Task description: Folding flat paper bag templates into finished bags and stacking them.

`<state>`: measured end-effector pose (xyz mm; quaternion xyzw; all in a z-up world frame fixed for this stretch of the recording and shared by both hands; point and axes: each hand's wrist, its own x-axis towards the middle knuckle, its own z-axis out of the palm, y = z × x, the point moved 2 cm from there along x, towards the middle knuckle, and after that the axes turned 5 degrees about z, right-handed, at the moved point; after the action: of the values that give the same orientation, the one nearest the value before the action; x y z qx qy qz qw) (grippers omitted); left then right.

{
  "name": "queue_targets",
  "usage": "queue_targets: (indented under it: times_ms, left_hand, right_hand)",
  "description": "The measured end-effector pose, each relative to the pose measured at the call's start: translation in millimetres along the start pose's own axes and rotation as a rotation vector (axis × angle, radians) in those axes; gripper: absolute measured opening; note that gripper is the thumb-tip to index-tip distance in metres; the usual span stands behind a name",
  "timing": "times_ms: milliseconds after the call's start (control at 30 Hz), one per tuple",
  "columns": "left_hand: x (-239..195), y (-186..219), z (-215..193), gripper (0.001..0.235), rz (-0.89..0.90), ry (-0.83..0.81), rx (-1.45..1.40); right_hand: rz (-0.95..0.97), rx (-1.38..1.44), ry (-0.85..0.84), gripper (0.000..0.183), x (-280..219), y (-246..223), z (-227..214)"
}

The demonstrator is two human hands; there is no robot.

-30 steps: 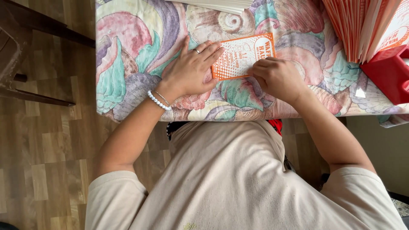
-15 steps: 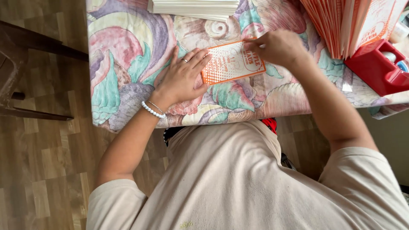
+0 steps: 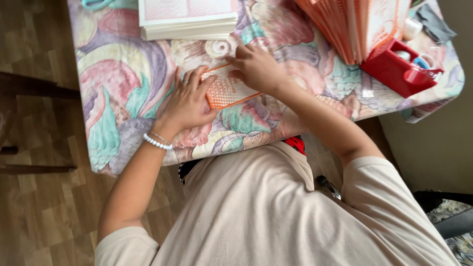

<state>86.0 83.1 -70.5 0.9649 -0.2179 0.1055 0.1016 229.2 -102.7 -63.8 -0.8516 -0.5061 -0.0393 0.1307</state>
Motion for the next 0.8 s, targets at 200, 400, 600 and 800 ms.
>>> queue_targets:
  times_ms: [200,400,600,800]
  left_hand:
    - [-2,9,-14,0.097,0.066,0.125,-0.064]
    - [-16,4,-26,0.091,0.049,0.535,-0.148]
    - [-11,-4,-11,0.092,0.094,0.573,-0.242]
    - [-13,4,-25,0.084,0.035,0.532,-0.147]
  right_hand:
    - [0.013,0.351,0.141,0.009,-2,24,-2]
    - [0.179,0.788,0.675,0.040,-93,160,-84]
    - [0.625,0.618,0.624,0.036,-154,259,-116]
    - [1.110,0.382,0.553,0.041,-142,259,-114]
